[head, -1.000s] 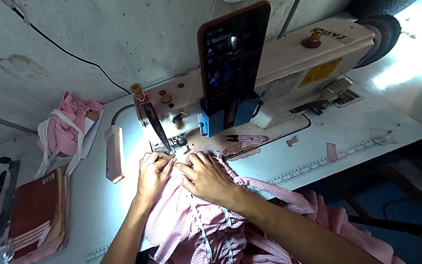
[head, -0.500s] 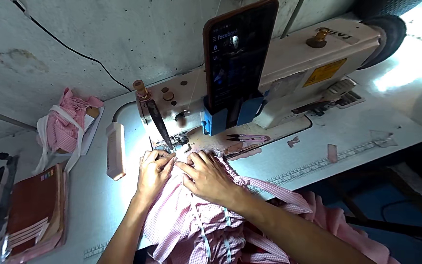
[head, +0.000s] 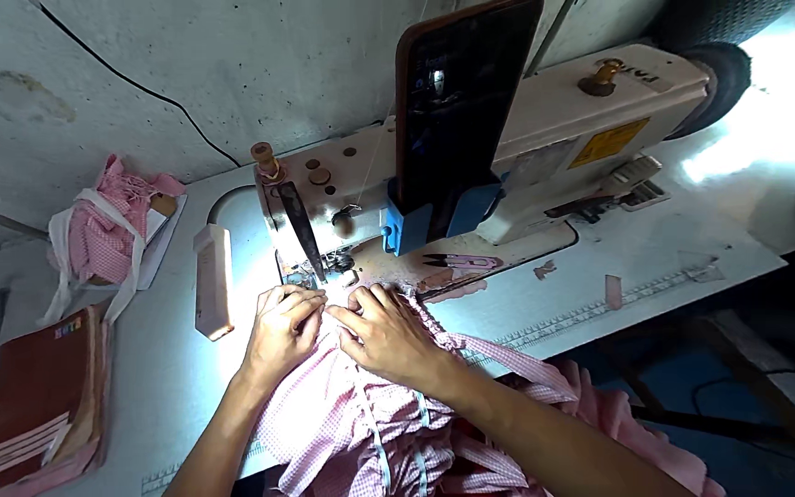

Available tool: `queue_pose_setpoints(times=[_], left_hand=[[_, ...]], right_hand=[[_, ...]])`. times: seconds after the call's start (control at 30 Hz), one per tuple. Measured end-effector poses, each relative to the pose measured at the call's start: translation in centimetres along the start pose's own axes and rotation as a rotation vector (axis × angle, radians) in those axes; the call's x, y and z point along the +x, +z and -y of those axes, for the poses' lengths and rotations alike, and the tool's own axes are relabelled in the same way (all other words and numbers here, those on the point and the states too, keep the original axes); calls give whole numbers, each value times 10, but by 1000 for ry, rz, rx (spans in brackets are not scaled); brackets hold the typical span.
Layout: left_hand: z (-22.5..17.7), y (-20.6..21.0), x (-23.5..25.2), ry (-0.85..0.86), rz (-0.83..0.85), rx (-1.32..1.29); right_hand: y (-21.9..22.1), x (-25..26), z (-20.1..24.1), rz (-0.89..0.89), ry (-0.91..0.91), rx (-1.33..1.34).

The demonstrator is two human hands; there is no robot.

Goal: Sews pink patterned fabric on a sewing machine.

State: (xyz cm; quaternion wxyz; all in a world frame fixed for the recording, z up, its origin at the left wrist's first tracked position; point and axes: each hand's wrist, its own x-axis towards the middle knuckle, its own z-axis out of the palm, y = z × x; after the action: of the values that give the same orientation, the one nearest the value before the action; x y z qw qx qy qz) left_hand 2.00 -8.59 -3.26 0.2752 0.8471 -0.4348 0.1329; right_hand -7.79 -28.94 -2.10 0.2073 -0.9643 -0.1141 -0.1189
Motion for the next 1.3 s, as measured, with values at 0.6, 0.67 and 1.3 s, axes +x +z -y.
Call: queue_pose_setpoints(times=[0.6, 0.67, 1.3], left_hand=[[2, -5, -2, 38, 56, 31], [1, -5, 0, 38, 60, 46], [1, -5, 1, 65, 101, 59]], right_hand=[[2, 1, -1, 3, -17, -26], [3, 2, -1, -9, -16, -27], [2, -1, 1, -18, -15, -57]])
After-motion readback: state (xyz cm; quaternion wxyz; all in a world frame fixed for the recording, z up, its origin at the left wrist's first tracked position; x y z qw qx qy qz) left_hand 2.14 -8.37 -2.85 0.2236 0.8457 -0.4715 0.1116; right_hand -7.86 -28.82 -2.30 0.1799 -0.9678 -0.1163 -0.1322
